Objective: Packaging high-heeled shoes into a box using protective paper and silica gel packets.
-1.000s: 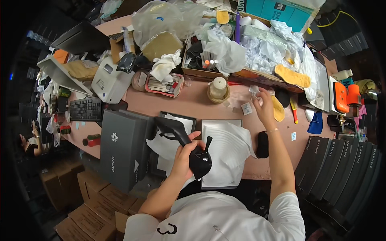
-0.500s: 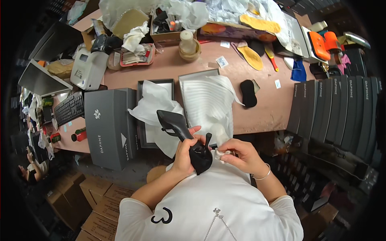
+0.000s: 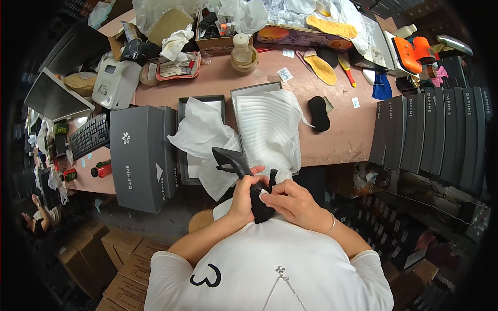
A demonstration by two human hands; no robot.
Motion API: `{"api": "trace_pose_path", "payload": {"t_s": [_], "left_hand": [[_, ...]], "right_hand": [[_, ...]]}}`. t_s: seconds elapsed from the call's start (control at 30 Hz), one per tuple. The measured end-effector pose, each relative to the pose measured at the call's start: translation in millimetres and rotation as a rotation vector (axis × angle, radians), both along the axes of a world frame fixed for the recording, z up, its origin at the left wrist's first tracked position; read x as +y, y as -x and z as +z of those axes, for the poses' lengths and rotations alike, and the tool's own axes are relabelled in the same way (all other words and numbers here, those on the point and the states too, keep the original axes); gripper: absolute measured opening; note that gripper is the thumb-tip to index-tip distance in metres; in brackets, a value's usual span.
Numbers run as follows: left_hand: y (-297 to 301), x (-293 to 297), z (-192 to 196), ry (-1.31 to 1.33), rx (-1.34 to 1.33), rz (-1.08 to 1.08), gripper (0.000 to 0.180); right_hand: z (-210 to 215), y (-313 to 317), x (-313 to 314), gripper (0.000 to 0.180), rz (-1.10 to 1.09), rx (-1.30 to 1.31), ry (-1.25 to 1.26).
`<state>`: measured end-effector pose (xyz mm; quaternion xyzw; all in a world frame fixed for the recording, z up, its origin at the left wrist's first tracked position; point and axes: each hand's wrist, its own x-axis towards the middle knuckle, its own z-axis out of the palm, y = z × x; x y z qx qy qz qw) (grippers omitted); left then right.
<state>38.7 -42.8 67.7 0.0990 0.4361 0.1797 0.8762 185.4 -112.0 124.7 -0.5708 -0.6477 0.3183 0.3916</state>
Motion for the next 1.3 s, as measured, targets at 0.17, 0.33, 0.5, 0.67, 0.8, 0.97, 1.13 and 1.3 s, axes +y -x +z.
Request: {"api": "trace_pose_path", "payload": {"t_s": [0.17,0.33,0.5,0.67,0.8,0.97,1.13,1.3], "left_hand": [[3,0,2,0.054,-0.051,0.035,0.041],[2,1,0,-0.028,-0.040,-0.004,0.041],[4,-2,1,-0.057,-0.026,-0.002,0.041],[2,-2,5,-0.064,-0.037,-0.009,0.040],[2,-6,1,-0.074,-0.012,-0.017,0.040],[0,-4,4,-0.073,-0.014,-0.031,0.039],[3,-3,5,-0.068,-0.040,-0.039,0.039],[1,-5,6,-0.152,-0.006,-0.092,0.041]], "right_hand": [[2,-7,-11,0.025,0.028,0.035,0.009],[3,-1,0,0.026,0.026,0.012,-0.029],[11,-4,-4,0.025,0.081,0.006,0.025],[10,-2,0,0.025,0.060,-0.028,0.025],[12,-5,-8,0.020,0.118,-0.046,0.017],[12,-4,-3,0.022,0.085,-0.063,-0.002],[10,-9,-14,0.023,0.095,-0.074,-0.001],[10,-5,-6,0.021,0.105,-0.083,-0.007]]}}
